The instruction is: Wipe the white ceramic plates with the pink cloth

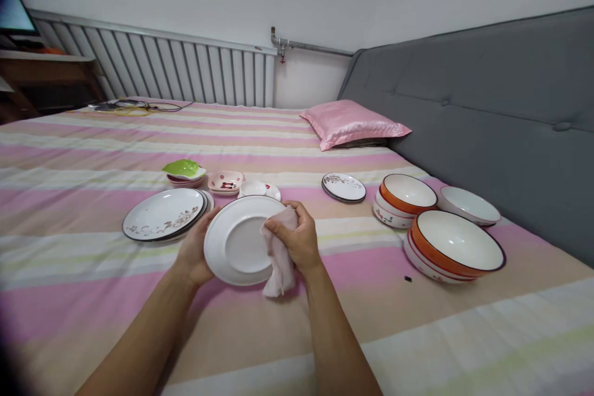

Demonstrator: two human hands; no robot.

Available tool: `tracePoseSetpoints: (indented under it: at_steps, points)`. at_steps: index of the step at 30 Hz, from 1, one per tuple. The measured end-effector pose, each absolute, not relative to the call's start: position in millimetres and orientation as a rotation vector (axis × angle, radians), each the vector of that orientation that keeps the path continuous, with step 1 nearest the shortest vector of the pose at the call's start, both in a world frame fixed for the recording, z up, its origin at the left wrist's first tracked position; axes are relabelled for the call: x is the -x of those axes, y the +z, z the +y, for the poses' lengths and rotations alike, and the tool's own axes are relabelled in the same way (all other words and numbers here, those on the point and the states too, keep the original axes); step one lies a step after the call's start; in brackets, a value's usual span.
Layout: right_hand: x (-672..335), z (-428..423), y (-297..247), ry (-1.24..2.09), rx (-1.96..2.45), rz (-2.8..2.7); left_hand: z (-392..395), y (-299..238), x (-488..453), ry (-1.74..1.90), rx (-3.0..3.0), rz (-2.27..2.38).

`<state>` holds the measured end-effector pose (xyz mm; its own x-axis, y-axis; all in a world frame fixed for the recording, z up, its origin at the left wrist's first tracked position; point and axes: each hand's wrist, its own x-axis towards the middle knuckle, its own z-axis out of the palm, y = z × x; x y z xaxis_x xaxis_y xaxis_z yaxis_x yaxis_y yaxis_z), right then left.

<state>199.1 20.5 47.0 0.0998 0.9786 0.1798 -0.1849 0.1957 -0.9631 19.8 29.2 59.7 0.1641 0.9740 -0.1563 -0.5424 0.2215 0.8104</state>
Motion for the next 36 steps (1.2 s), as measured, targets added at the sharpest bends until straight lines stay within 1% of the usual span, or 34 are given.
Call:
tracePoseSetpoints:
  at_steps: [3,8,11,16,26,31,36]
  points:
    - [-202.2,22.8,46.4,0.97,1.054,-1.127,29.4,59.2,-15.8,1.091,-0.77,0.831]
    - [-197.3,26.4,39.7,0.804,1.112,-1.222,28.0,49.7,-26.0,1.204,-1.072,1.061]
    - [-195.2,24.6,41.7,0.788,1.105,-1.23,27.4,45.9,-31.3,1.271,-0.994,1.03]
    - [-191.6,19.3,49.7,0.897,1.026,-1.181,26.9,44.8,-33.6,1.398,-0.81,0.925]
    - [-160.7,16.1,37.7,0.67,1.064,-0.857,19.5,49.5,-54.3,1.612,-0.461,0.775]
    - [-145.0,10.4,30.3,0.558,1.196,-0.684,7.3,53.1,-73.1,1.593,-0.253,0.72]
    - [-153.2,15.2,29.5,0.601,1.166,-0.721,8.2,50.0,-72.6,1.516,-0.251,0.702]
